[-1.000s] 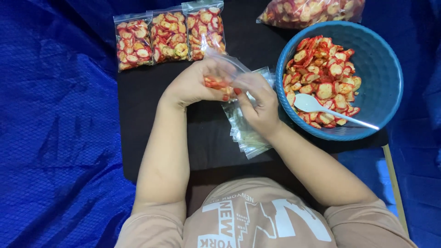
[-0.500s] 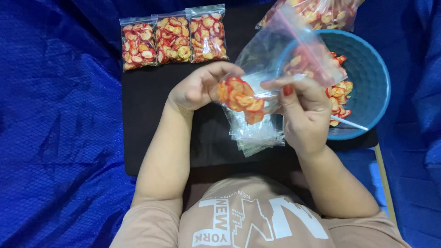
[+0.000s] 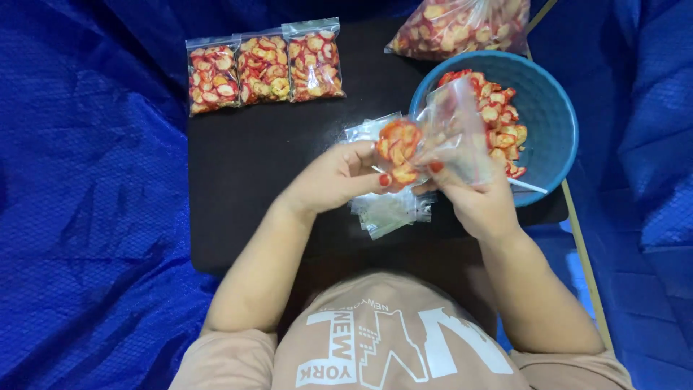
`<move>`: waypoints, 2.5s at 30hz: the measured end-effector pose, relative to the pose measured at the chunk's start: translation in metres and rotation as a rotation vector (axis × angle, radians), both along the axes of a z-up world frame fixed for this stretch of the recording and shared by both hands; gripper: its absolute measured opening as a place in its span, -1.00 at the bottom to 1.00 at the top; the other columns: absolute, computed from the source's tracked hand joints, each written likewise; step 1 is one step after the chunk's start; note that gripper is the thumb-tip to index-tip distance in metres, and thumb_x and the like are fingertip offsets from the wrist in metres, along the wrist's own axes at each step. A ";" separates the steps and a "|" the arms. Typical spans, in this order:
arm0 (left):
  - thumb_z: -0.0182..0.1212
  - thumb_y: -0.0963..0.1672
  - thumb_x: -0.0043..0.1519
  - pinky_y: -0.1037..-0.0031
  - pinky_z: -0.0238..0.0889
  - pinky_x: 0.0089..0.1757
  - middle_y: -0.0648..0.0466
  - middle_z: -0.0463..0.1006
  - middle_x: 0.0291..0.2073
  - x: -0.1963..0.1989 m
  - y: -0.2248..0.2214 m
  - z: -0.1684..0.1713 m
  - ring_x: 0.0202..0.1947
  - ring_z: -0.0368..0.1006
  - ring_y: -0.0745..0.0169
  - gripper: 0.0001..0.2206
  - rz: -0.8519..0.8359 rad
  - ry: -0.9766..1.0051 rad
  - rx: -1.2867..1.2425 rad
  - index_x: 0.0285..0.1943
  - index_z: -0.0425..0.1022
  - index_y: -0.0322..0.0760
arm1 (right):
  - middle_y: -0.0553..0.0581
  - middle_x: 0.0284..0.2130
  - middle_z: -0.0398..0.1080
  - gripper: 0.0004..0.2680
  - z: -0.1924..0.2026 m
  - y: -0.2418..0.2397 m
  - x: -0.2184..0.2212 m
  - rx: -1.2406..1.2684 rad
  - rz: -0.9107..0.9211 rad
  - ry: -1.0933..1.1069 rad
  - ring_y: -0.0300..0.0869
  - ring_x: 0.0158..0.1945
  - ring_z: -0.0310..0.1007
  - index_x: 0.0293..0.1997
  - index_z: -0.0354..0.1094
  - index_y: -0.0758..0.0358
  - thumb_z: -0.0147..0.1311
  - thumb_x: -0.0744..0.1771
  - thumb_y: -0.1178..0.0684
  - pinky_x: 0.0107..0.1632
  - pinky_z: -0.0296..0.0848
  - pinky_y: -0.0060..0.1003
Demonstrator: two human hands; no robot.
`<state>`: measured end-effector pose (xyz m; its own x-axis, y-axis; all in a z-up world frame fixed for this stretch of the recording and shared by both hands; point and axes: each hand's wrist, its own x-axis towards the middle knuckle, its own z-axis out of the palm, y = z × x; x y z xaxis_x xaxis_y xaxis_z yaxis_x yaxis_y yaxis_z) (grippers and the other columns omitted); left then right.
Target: Packaging dried food slices into small plastic bags using a spoon and hands.
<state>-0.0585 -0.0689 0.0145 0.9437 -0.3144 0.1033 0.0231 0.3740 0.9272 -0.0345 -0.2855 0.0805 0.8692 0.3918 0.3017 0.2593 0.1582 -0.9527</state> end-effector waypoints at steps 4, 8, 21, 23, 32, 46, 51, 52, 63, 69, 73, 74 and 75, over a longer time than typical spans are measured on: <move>0.41 -0.23 0.21 0.25 0.56 0.00 -0.07 0.56 0.07 -0.025 -0.016 0.000 -0.04 0.61 0.10 -0.53 0.113 0.010 -0.141 0.30 0.38 -0.41 | 0.17 -0.15 0.52 -0.90 -0.003 -0.003 0.006 0.013 0.034 -0.028 -0.23 -0.04 0.45 -0.05 0.48 0.33 0.19 0.36 0.20 0.16 0.53 -0.14; 0.44 -0.26 0.15 0.28 0.58 -0.06 -0.04 0.63 -0.12 -0.047 -0.027 -0.031 -0.11 0.63 0.12 -0.69 0.315 0.111 -0.260 0.04 0.49 -0.41 | 0.22 -0.12 0.53 -0.84 -0.010 -0.005 0.005 0.016 0.202 0.046 -0.23 -0.05 0.48 0.00 0.45 0.39 0.21 0.34 0.23 0.05 0.59 -0.17; 0.39 -0.25 0.18 0.21 0.58 -0.12 -0.14 0.64 -0.25 -0.062 -0.037 -0.009 -0.22 0.66 0.00 -0.74 0.473 0.313 -0.392 0.02 0.49 -0.38 | 0.37 -0.29 0.53 -0.95 0.004 0.013 0.001 -0.006 0.172 0.093 -0.13 -0.25 0.57 -0.23 0.42 0.47 0.19 0.35 0.28 -0.21 0.70 -0.14; 0.32 -0.27 0.18 0.22 0.57 -0.10 -0.11 0.64 -0.25 -0.061 -0.036 -0.010 -0.20 0.65 0.03 -0.77 0.478 0.333 -0.428 0.00 0.49 -0.34 | 0.34 -0.28 0.54 -0.94 -0.002 0.014 0.003 -0.008 0.173 0.105 -0.15 -0.25 0.58 -0.22 0.44 0.46 0.21 0.35 0.25 -0.19 0.70 -0.16; 0.22 -0.31 0.15 0.28 0.54 -0.08 -0.12 0.65 -0.23 -0.057 -0.033 0.001 -0.12 0.65 -0.01 -0.76 0.541 0.346 -0.510 -0.04 0.49 -0.26 | 0.28 -0.29 0.54 -0.95 0.001 0.020 0.003 -0.006 0.163 0.073 -0.22 -0.23 0.55 -0.18 0.48 0.41 0.24 0.34 0.27 -0.18 0.69 -0.24; 0.43 -0.28 0.13 0.28 0.58 -0.08 -0.02 0.61 -0.10 -0.051 -0.028 0.003 -0.07 0.63 0.08 -0.60 0.494 0.377 -0.502 0.09 0.38 -0.20 | 0.31 -0.32 0.54 -0.93 0.006 0.032 0.013 0.058 0.112 0.071 -0.16 -0.25 0.58 -0.14 0.48 0.43 0.24 0.34 0.25 -0.19 0.70 -0.17; 0.44 -0.39 0.02 0.27 0.60 -0.11 0.01 0.63 -0.23 -0.041 -0.024 -0.020 -0.15 0.65 0.09 -0.57 0.523 0.299 -0.422 0.01 0.47 -0.23 | 0.27 -0.33 0.54 -0.94 0.011 0.030 0.014 0.049 0.085 0.065 -0.20 -0.26 0.58 -0.18 0.49 0.40 0.25 0.34 0.22 -0.18 0.70 -0.19; 0.44 -0.39 0.02 0.27 0.60 -0.11 0.01 0.63 -0.23 -0.041 -0.023 -0.015 -0.15 0.65 0.09 -0.57 0.520 0.296 -0.420 0.01 0.47 -0.23 | 0.27 -0.33 0.54 -0.94 0.012 0.029 0.015 0.051 0.083 0.062 -0.20 -0.26 0.58 -0.18 0.49 0.40 0.25 0.34 0.22 -0.18 0.70 -0.19; 0.44 -0.25 0.15 0.37 0.59 -0.10 0.00 0.65 -0.11 -0.048 -0.019 -0.029 -0.07 0.63 0.16 -0.62 0.506 0.301 -0.431 0.13 0.45 -0.23 | 0.19 -0.33 0.53 -0.92 0.013 0.016 0.014 -0.034 0.023 0.073 -0.27 -0.23 0.52 -0.14 0.48 0.40 0.25 0.35 0.22 -0.10 0.68 -0.21; 0.27 -0.15 0.31 0.28 0.61 -0.15 -0.15 0.65 -0.06 -0.052 -0.015 -0.039 -0.06 0.63 -0.08 -0.77 0.490 0.394 -0.431 0.09 0.39 -0.23 | 0.19 -0.35 0.49 -0.82 0.008 0.003 0.016 -0.073 0.045 0.109 -0.31 -0.18 0.48 0.01 0.41 0.46 0.25 0.33 0.32 -0.02 0.56 -0.32; 0.32 -0.15 0.27 0.27 0.60 -0.11 -0.10 0.62 -0.02 -0.054 -0.011 -0.032 -0.04 0.62 -0.02 -0.66 0.523 0.377 -0.280 0.17 0.34 -0.24 | 0.16 -0.34 0.46 -0.79 0.001 0.000 0.017 -0.076 0.033 0.131 -0.31 -0.18 0.47 0.06 0.39 0.44 0.23 0.34 0.32 0.02 0.52 -0.37; 0.32 -0.17 0.27 0.24 0.58 -0.08 -0.11 0.61 -0.02 -0.054 -0.009 -0.035 -0.03 0.61 -0.02 -0.63 0.525 0.385 -0.247 0.21 0.32 -0.27 | 0.17 -0.32 0.47 -0.78 0.003 -0.001 0.013 -0.090 0.057 0.153 -0.30 -0.18 0.46 0.08 0.38 0.42 0.22 0.33 0.31 0.01 0.53 -0.34; 0.32 -0.19 0.26 0.21 0.57 -0.06 -0.13 0.60 -0.01 -0.055 -0.007 -0.038 -0.02 0.61 -0.01 -0.60 0.528 0.390 -0.213 0.24 0.30 -0.29 | 0.19 -0.30 0.49 -0.77 0.004 0.000 0.009 -0.102 0.082 0.173 -0.29 -0.17 0.45 0.10 0.38 0.41 0.21 0.33 0.31 0.00 0.54 -0.30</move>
